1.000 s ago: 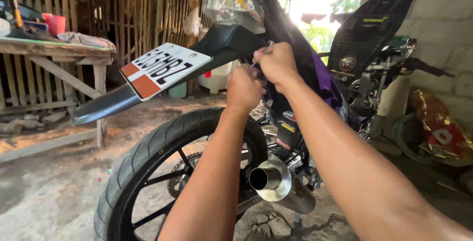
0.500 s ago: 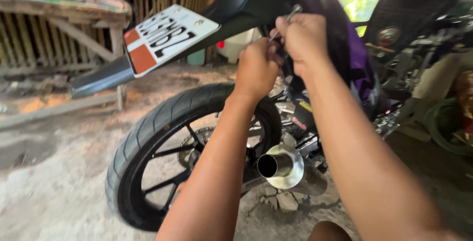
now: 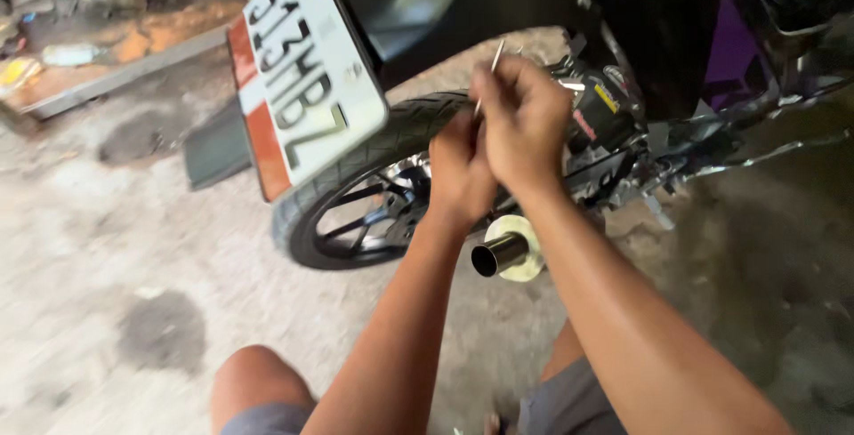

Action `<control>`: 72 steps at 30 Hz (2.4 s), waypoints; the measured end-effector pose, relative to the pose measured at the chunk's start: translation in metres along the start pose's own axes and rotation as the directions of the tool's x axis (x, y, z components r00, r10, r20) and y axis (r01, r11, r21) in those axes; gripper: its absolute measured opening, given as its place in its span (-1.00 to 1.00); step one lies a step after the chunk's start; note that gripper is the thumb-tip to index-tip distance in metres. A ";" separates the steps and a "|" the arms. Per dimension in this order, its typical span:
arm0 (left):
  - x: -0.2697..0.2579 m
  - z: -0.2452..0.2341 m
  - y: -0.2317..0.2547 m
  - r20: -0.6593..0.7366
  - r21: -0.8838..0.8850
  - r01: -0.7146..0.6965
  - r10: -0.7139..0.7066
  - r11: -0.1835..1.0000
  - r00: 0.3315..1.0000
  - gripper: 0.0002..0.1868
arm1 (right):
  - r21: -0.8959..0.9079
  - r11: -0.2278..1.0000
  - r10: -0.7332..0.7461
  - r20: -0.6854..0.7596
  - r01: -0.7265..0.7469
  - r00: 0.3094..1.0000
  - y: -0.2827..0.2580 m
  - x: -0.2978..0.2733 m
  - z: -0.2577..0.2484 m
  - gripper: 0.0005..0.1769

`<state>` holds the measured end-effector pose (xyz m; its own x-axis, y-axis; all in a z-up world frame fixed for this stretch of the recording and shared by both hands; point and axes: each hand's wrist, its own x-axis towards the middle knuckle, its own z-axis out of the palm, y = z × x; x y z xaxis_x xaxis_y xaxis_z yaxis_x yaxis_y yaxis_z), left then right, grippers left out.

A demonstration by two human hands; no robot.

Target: The person uses an allen key to remove a screw from the rear fender of a motorcycle, places the screw on a table, and later replaces the screw and reattaches the seat.

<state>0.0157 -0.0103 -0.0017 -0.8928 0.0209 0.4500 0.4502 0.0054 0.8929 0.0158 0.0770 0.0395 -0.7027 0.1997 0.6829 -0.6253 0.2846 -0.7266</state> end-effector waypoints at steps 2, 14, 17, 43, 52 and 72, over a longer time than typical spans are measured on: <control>-0.012 -0.011 0.021 0.040 0.034 0.139 -0.141 0.990 0.989 -0.75 | -0.223 0.971 0.098 0.020 -0.092 0.995 -0.017 -0.006 0.000 -0.77; -0.041 -0.071 0.194 0.169 0.182 0.670 -0.694 0.720 0.700 -0.66 | -0.187 0.725 0.685 0.092 -0.663 0.723 -0.158 -0.020 -0.023 -0.79; -0.052 -0.096 0.227 0.119 0.256 0.724 -0.764 0.641 0.634 -0.65 | -0.239 0.693 0.714 0.094 -0.681 0.694 -0.195 -0.020 -0.019 -0.79; -0.053 -0.586 0.203 -0.218 -0.196 0.895 -0.908 0.400 0.358 -0.61 | -0.394 0.672 0.741 0.360 -0.627 0.567 -0.342 -0.053 0.381 -0.75; -0.047 -0.637 0.183 -0.267 -0.352 0.856 -0.917 0.380 0.298 -0.65 | -0.410 0.652 0.757 0.387 -0.638 0.526 -0.322 -0.036 0.448 -0.80; 0.265 -0.649 0.110 -0.115 -0.163 0.898 -0.912 0.409 0.395 -0.61 | -0.493 0.489 0.868 0.354 -0.719 0.348 -0.068 0.169 0.533 -0.68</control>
<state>-0.1822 -0.6529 0.2251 -0.7646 -0.1114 -0.6348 -0.6200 -0.1420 0.7716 -0.2411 -0.4082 0.1647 -0.9076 -0.0149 -0.4195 0.3668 0.4581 -0.8097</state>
